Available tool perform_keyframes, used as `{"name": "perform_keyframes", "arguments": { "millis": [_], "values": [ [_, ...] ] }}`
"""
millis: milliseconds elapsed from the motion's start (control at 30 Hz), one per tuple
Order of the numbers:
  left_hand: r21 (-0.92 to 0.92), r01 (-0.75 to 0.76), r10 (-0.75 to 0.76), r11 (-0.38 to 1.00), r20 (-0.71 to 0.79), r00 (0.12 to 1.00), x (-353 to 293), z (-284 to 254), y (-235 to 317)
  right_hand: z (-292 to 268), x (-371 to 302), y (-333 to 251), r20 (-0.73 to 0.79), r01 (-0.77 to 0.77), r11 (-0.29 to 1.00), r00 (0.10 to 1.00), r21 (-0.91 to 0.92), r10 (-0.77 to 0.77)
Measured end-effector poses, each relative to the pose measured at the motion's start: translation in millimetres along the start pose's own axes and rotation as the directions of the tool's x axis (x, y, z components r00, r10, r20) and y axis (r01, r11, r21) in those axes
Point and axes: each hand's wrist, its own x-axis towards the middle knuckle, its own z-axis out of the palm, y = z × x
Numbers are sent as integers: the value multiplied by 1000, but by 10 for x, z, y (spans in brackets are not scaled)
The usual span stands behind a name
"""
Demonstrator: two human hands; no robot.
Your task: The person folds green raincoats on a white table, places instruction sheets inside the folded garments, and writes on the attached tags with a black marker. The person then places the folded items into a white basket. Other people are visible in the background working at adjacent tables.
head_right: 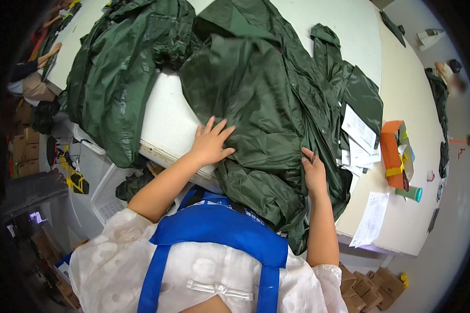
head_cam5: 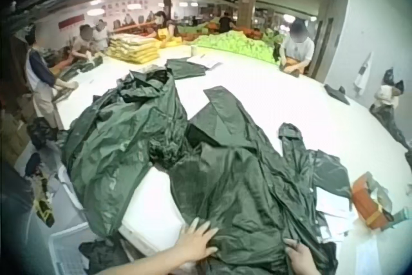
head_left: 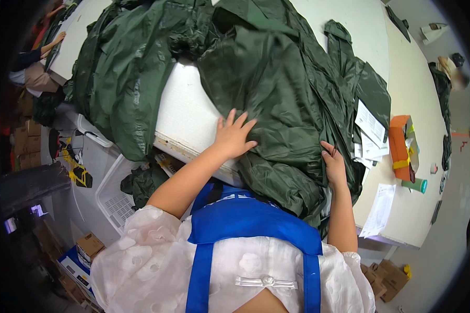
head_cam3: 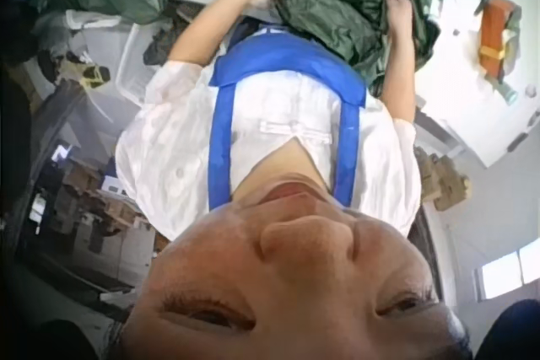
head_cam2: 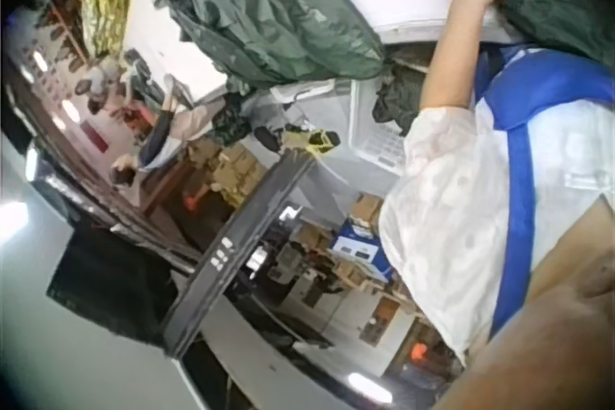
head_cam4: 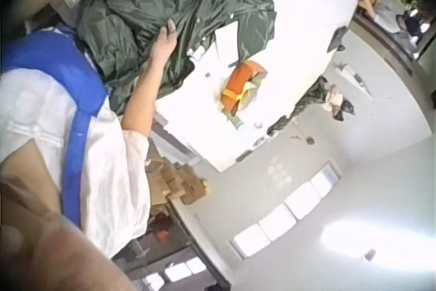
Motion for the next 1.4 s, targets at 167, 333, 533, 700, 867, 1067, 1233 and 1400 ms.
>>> {"name": "perform_keyframes", "arguments": {
  "millis": [167,333,533,700,867,1067,1233,1400],
  "values": [
    [-116,-72,33,991,-308,951,-108,25,-96,-193,-8,-130,96,305,349,857,-886,-506],
    [-546,18,-61,838,-61,996,34,16,391,338,434,-637,387,623,588,782,-515,-489],
    [-220,-596,287,772,-717,636,-315,-111,461,131,397,-808,523,673,381,736,-634,-430],
    [-119,-749,428,652,-757,493,-686,-256,415,16,-312,-606,303,757,205,472,-620,-828],
    [-53,-768,478,638,-755,449,-773,-220,400,-67,-513,-318,196,737,208,422,-643,-885],
    [-76,-751,504,656,-697,510,-886,-236,242,-9,-639,-398,225,769,111,317,-629,-922],
    [-105,-699,472,707,-666,578,-979,-201,150,114,-828,-498,283,816,104,312,-568,-907],
    [-274,-442,370,854,-278,887,-958,-263,97,256,-943,-596,338,669,711,735,-216,-588]
  ]
}}
